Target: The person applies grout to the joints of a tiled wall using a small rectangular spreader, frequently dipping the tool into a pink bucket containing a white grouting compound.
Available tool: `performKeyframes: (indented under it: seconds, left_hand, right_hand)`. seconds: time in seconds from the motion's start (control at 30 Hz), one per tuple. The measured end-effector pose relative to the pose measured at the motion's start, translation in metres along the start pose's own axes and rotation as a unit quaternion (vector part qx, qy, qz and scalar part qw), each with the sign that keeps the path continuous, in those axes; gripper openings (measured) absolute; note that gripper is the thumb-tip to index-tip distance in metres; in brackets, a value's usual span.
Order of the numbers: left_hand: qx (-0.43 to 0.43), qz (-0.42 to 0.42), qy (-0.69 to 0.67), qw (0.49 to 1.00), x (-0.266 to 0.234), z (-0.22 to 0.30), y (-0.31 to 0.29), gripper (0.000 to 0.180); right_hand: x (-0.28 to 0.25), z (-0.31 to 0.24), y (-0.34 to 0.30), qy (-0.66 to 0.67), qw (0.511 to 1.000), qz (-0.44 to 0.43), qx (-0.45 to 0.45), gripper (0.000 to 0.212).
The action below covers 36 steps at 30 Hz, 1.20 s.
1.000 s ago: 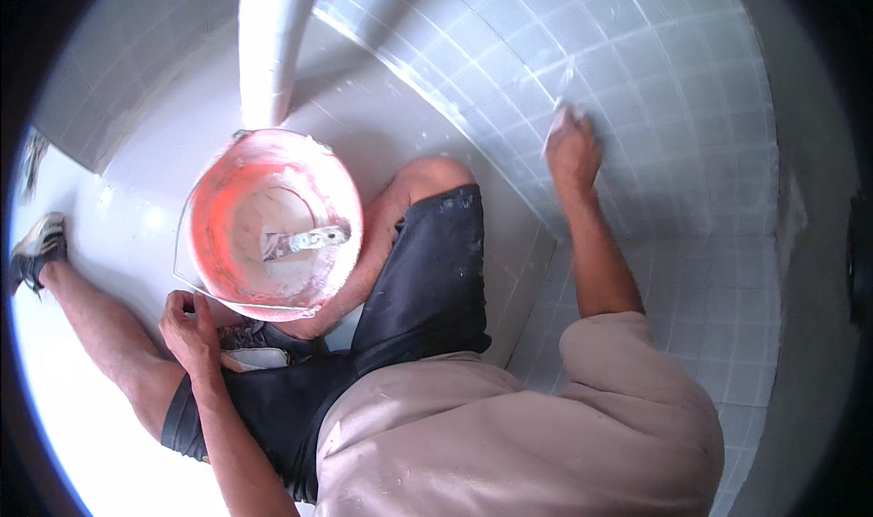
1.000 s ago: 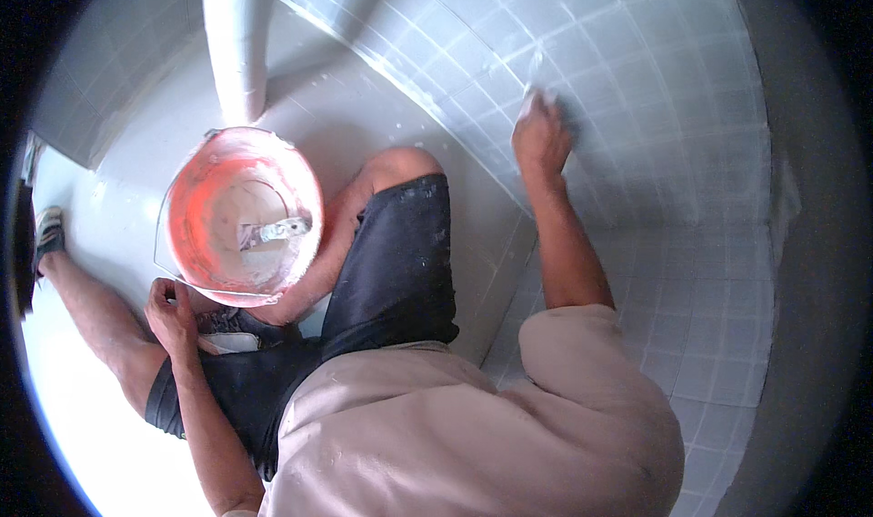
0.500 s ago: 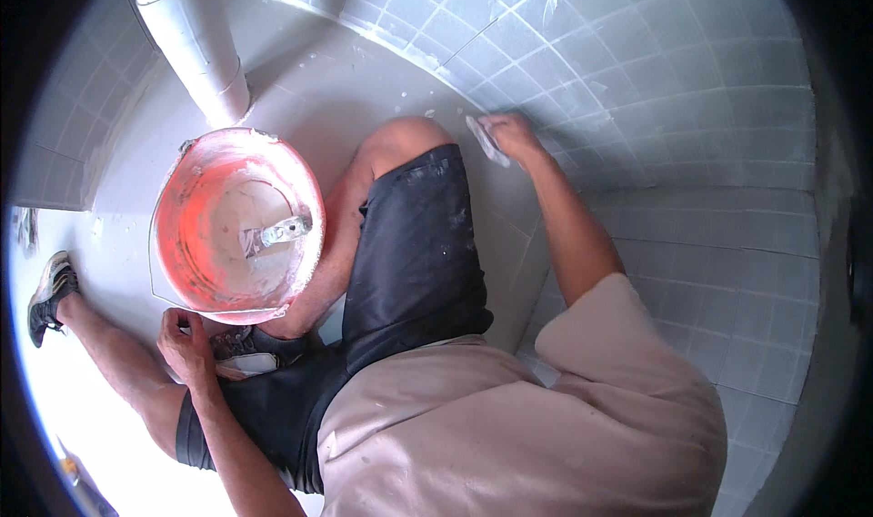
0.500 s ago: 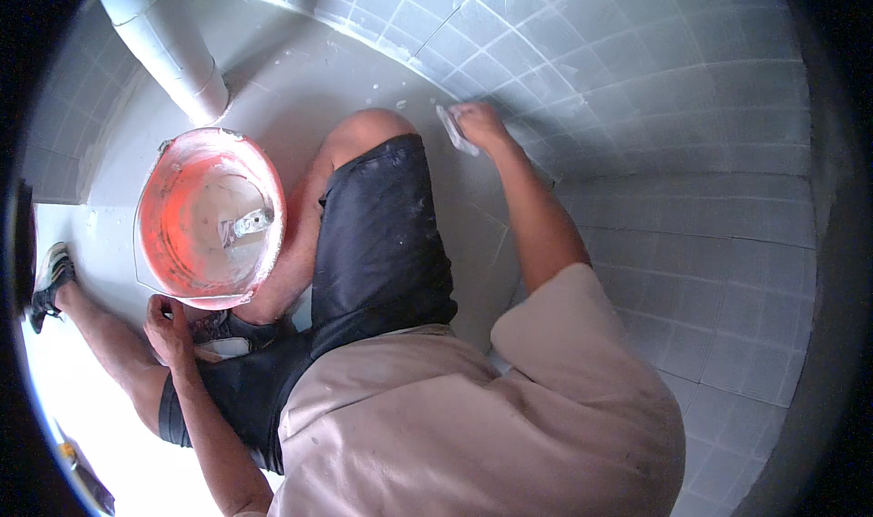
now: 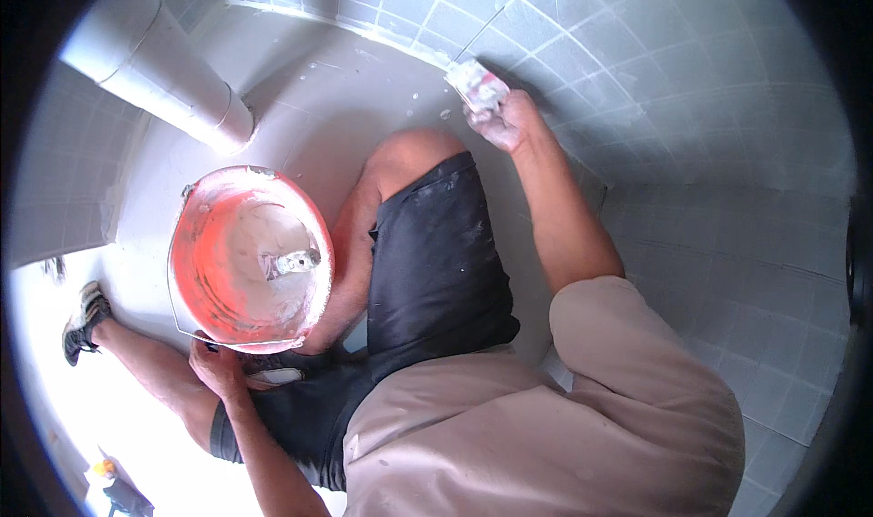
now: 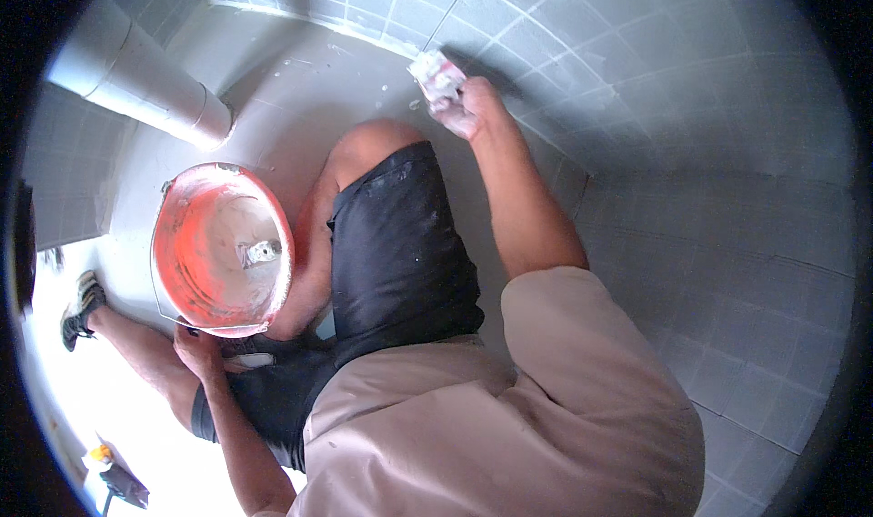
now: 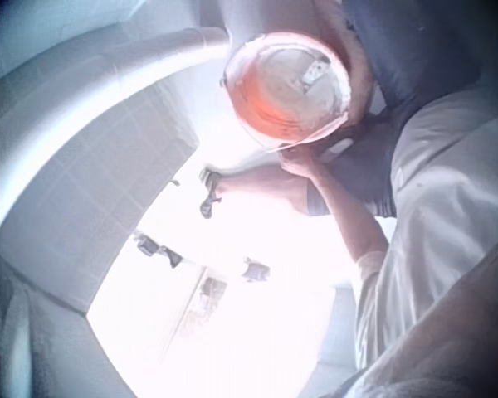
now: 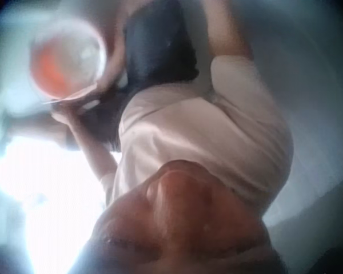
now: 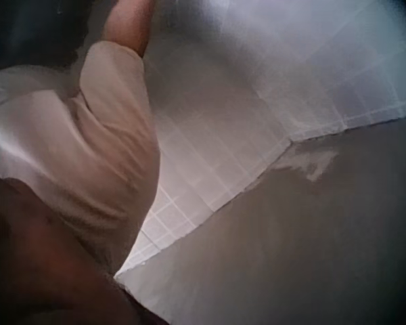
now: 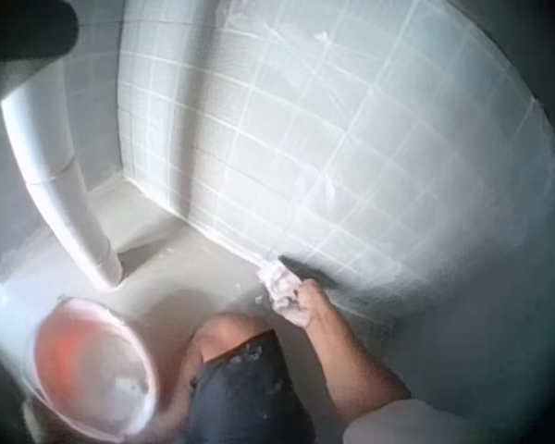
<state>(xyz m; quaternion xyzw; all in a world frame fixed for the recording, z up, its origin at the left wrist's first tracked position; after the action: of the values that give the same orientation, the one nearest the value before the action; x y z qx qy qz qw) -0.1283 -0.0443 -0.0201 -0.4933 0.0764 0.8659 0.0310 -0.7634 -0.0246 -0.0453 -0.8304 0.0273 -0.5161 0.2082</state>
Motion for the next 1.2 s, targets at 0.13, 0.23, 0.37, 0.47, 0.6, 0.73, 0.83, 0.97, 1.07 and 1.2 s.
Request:
performKeyframes:
  seconds: [0.13,0.23,0.37,0.47,0.6,0.73,0.83,0.97,1.07,1.2]
  left_hand:
    - [0.014,0.032,0.021,0.999,-0.003,-0.005,0.0,0.028]
    - [-0.001,-0.002,0.047,0.999,-0.001,-0.012,0.0,0.031]
    - [0.004,-0.017,0.057,0.998,0.008,-0.014,0.001,0.035]
    - [-0.013,0.007,0.013,1.0,0.002,-0.013,-0.001,0.034]
    - [-0.004,0.013,0.017,1.0,0.0,-0.004,0.001,0.029]
    - [-0.019,0.023,-0.011,1.0,-0.003,0.0,-0.005,0.028]
    - [-0.008,0.027,-0.019,0.999,0.003,0.0,0.003,0.03]
    - [-0.017,0.031,-0.013,0.999,0.0,0.001,0.001,0.03]
    - [-0.034,0.036,-0.027,0.998,-0.012,-0.006,-0.006,0.029]
    - [-0.064,0.046,0.032,0.996,-0.05,-0.027,-0.022,0.028]
  right_hand:
    - [0.026,0.022,0.043,0.127,0.976,0.145,-0.105,0.02]
    - [0.046,0.047,0.066,0.249,0.905,0.302,-0.166,0.018]
    - [0.052,0.045,0.094,0.301,0.859,0.335,-0.242,0.025]
    - [0.054,0.043,0.097,0.422,0.787,0.345,-0.29,0.029]
    - [0.045,0.032,0.109,0.448,0.78,0.315,-0.304,0.032]
    - [0.042,0.042,0.118,0.249,0.86,0.375,-0.241,0.029]
    - [-0.005,0.015,0.119,0.434,0.801,0.289,-0.295,0.043]
    - [0.027,0.032,0.124,0.13,0.881,0.372,-0.261,0.043]
    - [0.049,0.045,0.111,0.165,0.835,0.428,-0.306,0.044]
    - [0.037,0.081,0.175,0.292,0.845,0.392,-0.22,0.041]
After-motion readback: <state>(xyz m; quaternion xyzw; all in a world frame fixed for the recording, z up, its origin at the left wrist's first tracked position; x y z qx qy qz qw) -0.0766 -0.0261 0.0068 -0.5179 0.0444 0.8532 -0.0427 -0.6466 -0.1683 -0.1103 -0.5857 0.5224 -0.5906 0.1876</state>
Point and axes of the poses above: each hand's wrist, its own y-axis towards the middle knuckle, its own x-axis out of the palm, z = x × y, the point moved 7 cm from there along y, towards the middle knuckle, and after that the axes turned 8 degrees about x, right-handed, at the moved point
